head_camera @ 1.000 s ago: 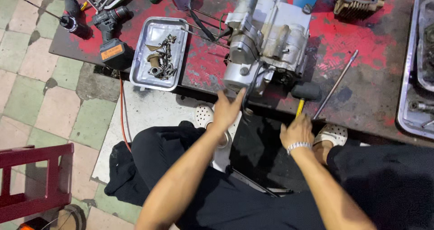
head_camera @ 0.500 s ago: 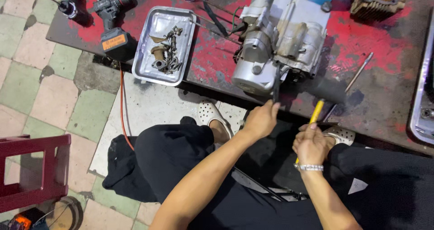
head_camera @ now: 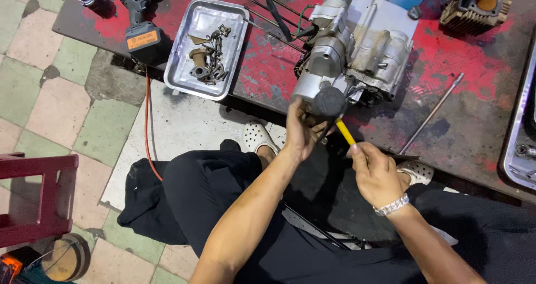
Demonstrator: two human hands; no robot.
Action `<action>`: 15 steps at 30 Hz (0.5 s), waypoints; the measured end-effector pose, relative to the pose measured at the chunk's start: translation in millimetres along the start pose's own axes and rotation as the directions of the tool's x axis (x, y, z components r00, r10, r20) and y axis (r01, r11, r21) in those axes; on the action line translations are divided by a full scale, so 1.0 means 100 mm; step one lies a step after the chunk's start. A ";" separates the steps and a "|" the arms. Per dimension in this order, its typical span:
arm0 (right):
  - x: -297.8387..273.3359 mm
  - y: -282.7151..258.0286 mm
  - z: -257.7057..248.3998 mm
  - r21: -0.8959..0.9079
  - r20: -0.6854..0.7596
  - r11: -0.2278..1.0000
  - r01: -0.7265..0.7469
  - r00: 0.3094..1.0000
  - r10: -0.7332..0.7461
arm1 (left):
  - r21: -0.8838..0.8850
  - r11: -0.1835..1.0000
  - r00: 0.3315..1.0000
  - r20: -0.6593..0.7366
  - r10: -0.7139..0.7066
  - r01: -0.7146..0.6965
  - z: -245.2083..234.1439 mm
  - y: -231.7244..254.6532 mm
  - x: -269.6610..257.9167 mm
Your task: The person uses a rubber mallet to tap and separate a starter motor housing from a small engine block. After removing the housing, the person inspects the internal copper windings and components of the starter motor.
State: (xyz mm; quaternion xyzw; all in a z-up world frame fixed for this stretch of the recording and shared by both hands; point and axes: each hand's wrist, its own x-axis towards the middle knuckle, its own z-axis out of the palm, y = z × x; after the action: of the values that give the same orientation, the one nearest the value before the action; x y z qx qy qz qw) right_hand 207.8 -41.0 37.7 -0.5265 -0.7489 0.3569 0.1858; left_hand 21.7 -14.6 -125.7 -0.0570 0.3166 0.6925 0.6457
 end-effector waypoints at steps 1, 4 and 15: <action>0.00 -0.05 0.00 -0.025 0.004 1.000 0.000 1.000 0.000 | 0.035 0.999 1.000 0.001 -0.012 0.012 0.10 0.04 -0.07; -0.02 -0.21 -0.04 -0.126 -0.065 0.989 0.075 0.994 -0.084 | 0.008 0.999 0.999 -0.010 -0.032 0.032 0.21 0.12 -0.10; 0.44 -0.62 -0.39 -0.502 0.266 0.642 0.579 0.810 -0.522 | -0.070 0.995 0.997 -0.043 -0.069 0.066 0.11 0.05 0.03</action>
State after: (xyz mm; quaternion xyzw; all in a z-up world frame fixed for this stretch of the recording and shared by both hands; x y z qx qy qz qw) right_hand 175.9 0.5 104.8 -0.2861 -0.9516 0.0717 0.0860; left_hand 20.3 -6.3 -116.5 -0.1055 0.3050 0.6793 0.6592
